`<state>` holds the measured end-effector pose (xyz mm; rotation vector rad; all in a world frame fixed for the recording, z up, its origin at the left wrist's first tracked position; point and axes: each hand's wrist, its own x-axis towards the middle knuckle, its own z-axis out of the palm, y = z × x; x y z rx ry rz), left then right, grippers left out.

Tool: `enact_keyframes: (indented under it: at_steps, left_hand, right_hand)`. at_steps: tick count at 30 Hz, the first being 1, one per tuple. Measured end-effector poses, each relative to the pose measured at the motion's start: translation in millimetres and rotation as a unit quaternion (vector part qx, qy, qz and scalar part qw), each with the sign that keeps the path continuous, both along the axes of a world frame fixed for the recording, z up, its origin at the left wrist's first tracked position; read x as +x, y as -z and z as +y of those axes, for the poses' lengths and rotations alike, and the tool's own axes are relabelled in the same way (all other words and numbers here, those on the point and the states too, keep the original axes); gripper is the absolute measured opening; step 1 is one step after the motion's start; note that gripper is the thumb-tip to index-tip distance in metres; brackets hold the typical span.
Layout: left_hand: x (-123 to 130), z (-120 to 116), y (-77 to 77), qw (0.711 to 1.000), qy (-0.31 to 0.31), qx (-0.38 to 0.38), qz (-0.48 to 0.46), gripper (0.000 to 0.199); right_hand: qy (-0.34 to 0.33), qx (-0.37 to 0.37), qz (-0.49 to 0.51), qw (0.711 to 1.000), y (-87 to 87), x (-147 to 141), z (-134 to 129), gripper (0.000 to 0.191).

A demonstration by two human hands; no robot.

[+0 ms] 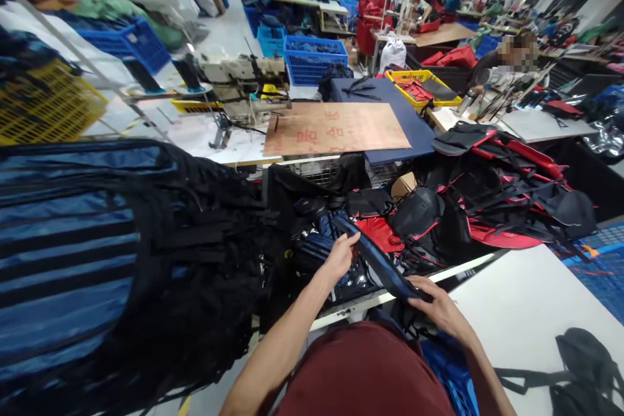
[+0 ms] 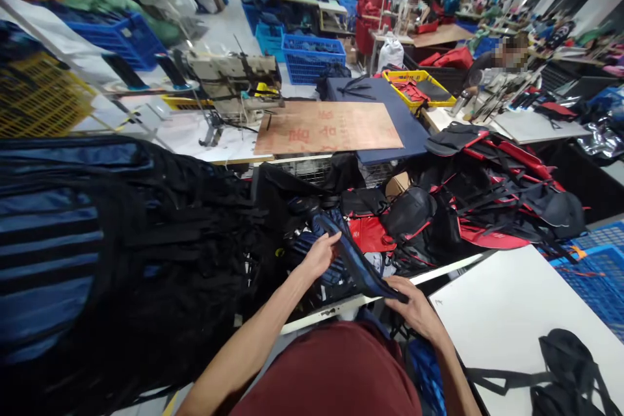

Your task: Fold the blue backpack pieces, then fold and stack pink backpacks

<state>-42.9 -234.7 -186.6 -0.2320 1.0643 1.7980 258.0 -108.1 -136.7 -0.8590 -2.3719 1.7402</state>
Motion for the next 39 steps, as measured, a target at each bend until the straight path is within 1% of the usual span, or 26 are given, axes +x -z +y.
enact_keyframes:
  at_steps: [2, 3, 4, 6, 7, 8, 10, 11, 12, 14, 16, 17, 19, 20, 23, 25, 26, 28, 30, 32, 33, 35, 37, 39]
  left_hand:
    - [14.6, 2.2, -4.1, 1.000, -0.004, 0.017, 0.015, 0.044]
    - [21.2, 3.1, -6.3, 0.999, -0.005, 0.029, 0.026, 0.046]
    - [27.0, 3.8, -8.5, 0.998, -0.007, 0.041, 0.039, 0.049]
    - [35.4, 4.7, -12.8, 0.996, -0.017, 0.054, 0.071, 0.055]
    - [38.2, 4.6, -14.6, 0.995, -0.024, 0.054, 0.085, 0.059]
    - [40.4, 4.2, -16.1, 0.994, -0.030, 0.048, 0.098, 0.063]
    - [44.6, 1.8, -18.1, 0.992, -0.030, 0.030, 0.117, 0.069]
    - [47.2, 0.1, -18.6, 0.992, -0.024, 0.024, 0.124, 0.070]
    - [50.5, -1.8, -18.6, 0.991, -0.016, 0.019, 0.133, 0.070]
    - [58.9, -5.5, -17.9, 0.989, 0.004, 0.013, 0.147, 0.068]
    - [68.4, -8.4, -16.2, 0.988, 0.024, 0.006, 0.154, 0.066]
    - [72.9, -9.5, -15.1, 0.988, 0.029, 0.002, 0.152, 0.065]
    - [80.1, -11.9, -11.9, 0.991, 0.029, -0.012, 0.134, 0.060]
    - [82.7, -13.5, -9.9, 0.992, 0.031, -0.028, 0.121, 0.055]
    - [83.8, -20.9, -2.2, 0.986, 0.071, -0.108, 0.107, 0.042]
    - [77.5, -26.1, 2.9, 0.975, 0.093, -0.148, 0.133, 0.034]
    - [72.2, -27.6, 5.0, 0.971, 0.092, -0.157, 0.156, 0.031]
    - [59.1, -26.0, 7.5, 0.961, 0.068, -0.165, 0.210, 0.027]
    - [48.4, -18.1, 7.1, 0.950, 0.038, -0.171, 0.259, 0.024]
    - [47.6, -6.0, 3.8, 0.941, 0.019, -0.168, 0.292, 0.018]
    - [52.6, 0.4, 1.2, 0.936, 0.025, -0.161, 0.311, 0.017]
    - [72.8, 11.5, -5.1, 0.919, 0.077, -0.138, 0.361, 0.017]
    - [101.9, 18.6, -11.0, 0.889, 0.156, -0.092, 0.420, 0.016]
    - [131.3, 22.0, -14.8, 0.855, 0.217, -0.036, 0.469, 0.023]
  right_hand:
    - [0.016, -0.016, -0.058, 0.998, 3.5, 4.3, -6.5, 0.075]
    - [0.024, -0.019, -0.100, 0.995, 4.2, 4.3, -10.0, 0.081]
    - [0.032, -0.012, -0.146, 0.989, 4.1, 3.0, -13.4, 0.083]
    - [0.048, 0.025, -0.225, 0.973, 1.1, -2.1, -18.4, 0.087]
    - [0.051, 0.043, -0.239, 0.969, -1.7, -5.4, -19.9, 0.092]
    - [0.048, 0.055, -0.232, 0.970, -5.1, -8.9, -21.0, 0.101]
    - [0.024, 0.043, -0.175, 0.983, -12.4, -17.1, -23.1, 0.116]
    - [0.010, 0.023, -0.140, 0.990, -15.4, -22.3, -24.8, 0.117]
    - [-0.002, 0.003, -0.108, 0.994, -17.3, -28.2, -27.3, 0.111]
    - [-0.001, -0.013, -0.060, 0.998, -16.3, -42.1, -35.2, 0.085]
    - [0.045, 0.011, -0.038, 0.998, -8.4, -56.1, -46.6, 0.058]
    - [0.076, 0.028, -0.034, 0.996, -2.6, -61.7, -53.1, 0.048]
    - [0.127, 0.045, -0.027, 0.990, 9.8, -68.3, -66.1, 0.039]
    - [0.141, 0.044, -0.025, 0.989, 15.3, -69.0, -71.8, 0.037]
    - [0.140, 0.046, -0.042, 0.988, 25.0, -62.4, -83.3, 0.035]
    - [0.123, 0.059, -0.070, 0.988, 26.5, -54.6, -86.4, 0.037]
    - [0.114, 0.063, -0.079, 0.988, 26.4, -50.6, -87.1, 0.039]
    - [0.105, 0.059, -0.089, 0.989, 25.7, -43.0, -87.5, 0.041]
    - [0.101, 0.035, -0.085, 0.991, 25.4, -36.1, -86.3, 0.045]
    - [0.107, 0.008, -0.074, 0.991, 25.5, -30.1, -81.2, 0.051]
    - [0.118, -0.001, -0.066, 0.991, 25.6, -27.7, -76.8, 0.055]
    - [0.149, 0.001, -0.048, 0.988, 25.8, -24.7, -64.8, 0.065]
    - [0.187, 0.021, -0.036, 0.981, 26.2, -24.3, -52.6, 0.072]
    - [0.231, 0.051, -0.033, 0.971, 27.9, -25.7, -45.5, 0.072]
